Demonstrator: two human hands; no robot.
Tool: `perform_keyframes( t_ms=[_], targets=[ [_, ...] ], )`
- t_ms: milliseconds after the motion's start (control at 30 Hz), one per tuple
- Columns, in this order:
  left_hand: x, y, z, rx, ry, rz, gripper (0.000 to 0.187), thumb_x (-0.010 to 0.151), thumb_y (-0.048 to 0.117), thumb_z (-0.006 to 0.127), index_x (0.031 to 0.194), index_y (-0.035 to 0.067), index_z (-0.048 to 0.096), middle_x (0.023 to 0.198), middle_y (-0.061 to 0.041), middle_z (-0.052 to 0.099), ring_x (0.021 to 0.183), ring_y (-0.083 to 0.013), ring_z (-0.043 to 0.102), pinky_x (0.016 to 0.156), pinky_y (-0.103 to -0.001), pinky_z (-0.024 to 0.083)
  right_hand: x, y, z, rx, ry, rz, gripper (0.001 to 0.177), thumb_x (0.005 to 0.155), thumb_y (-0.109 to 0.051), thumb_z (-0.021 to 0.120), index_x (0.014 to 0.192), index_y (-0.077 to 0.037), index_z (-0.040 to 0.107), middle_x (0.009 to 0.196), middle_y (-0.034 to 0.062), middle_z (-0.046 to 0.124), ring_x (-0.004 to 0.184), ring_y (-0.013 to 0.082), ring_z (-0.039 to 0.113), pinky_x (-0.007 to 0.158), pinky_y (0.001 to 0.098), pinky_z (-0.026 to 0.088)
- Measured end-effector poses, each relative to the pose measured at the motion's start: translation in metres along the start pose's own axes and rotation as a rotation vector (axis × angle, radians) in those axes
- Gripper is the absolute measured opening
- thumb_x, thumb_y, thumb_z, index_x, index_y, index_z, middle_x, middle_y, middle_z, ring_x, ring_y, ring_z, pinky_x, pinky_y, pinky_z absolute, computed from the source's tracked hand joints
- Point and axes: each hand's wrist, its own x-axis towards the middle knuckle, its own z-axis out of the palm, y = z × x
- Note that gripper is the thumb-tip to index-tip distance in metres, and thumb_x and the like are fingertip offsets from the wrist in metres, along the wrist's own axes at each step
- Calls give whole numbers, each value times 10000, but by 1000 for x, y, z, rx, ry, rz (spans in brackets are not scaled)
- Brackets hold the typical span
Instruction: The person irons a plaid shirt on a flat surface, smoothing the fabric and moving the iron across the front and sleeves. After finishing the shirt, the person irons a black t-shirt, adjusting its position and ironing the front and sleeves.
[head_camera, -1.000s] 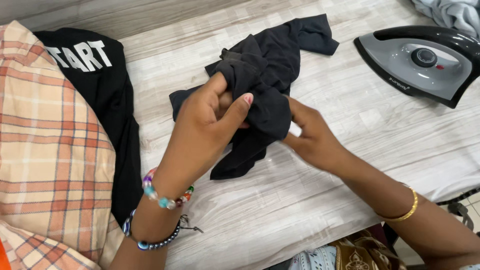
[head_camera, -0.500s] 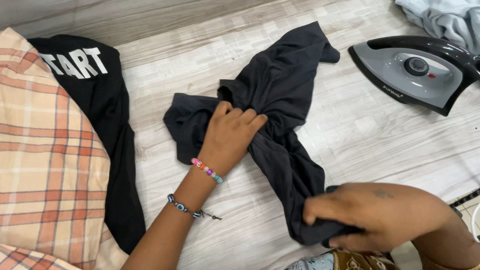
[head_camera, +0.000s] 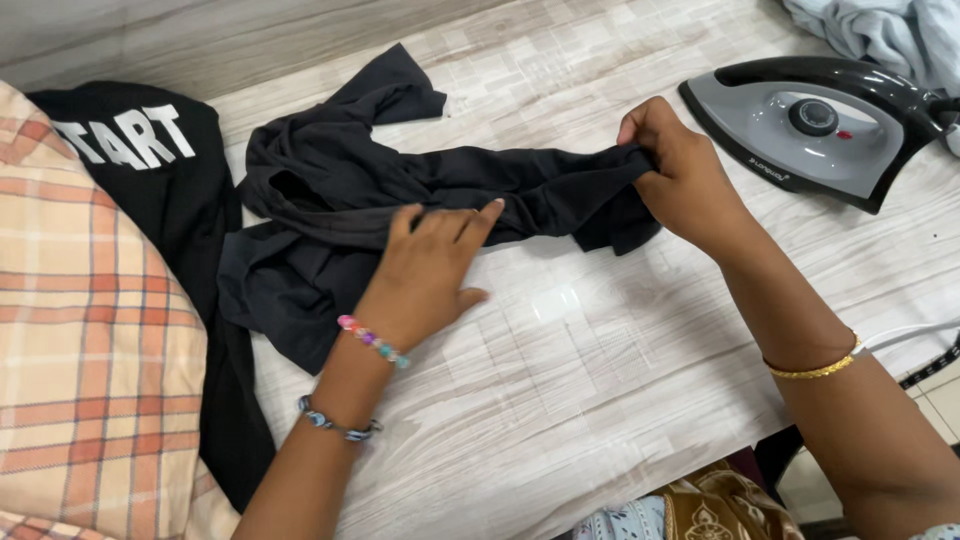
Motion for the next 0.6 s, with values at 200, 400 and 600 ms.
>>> perform_keyframes(
  t_ms=[200, 400, 600],
  targets=[
    [-2, 7, 24, -106, -200, -205, 412, 758, 281, 848, 1112, 115, 719, 946, -44, 640, 921, -256, 627, 845, -425, 476, -22, 4, -12, 39, -343, -126, 251, 929, 29, 645, 1145, -98, 647, 826, 30, 655, 725, 86, 551, 635, 266, 445],
    [8, -32, -29, -605, 177, -386, 254, 770, 34, 838, 977, 57, 693, 972, -27, 601, 821, -155, 625, 701, -295, 540, -24, 7, -44, -480, -314, 35, 256, 863, -130, 824, 1098, -131, 722, 868, 93, 729, 703, 166, 646, 631, 295, 492],
    [13, -21, -64, -518, 350, -321, 323, 856, -27, 802, 861, 51, 488, 891, -44, 570, 862, -173, 577, 766, -314, 458, -16, 16, -70, -519, 489, -662, 167, 945, 143, 690, 1012, -8, 672, 1088, 127, 614, 882, 187, 572, 703, 276, 428]
  ],
)
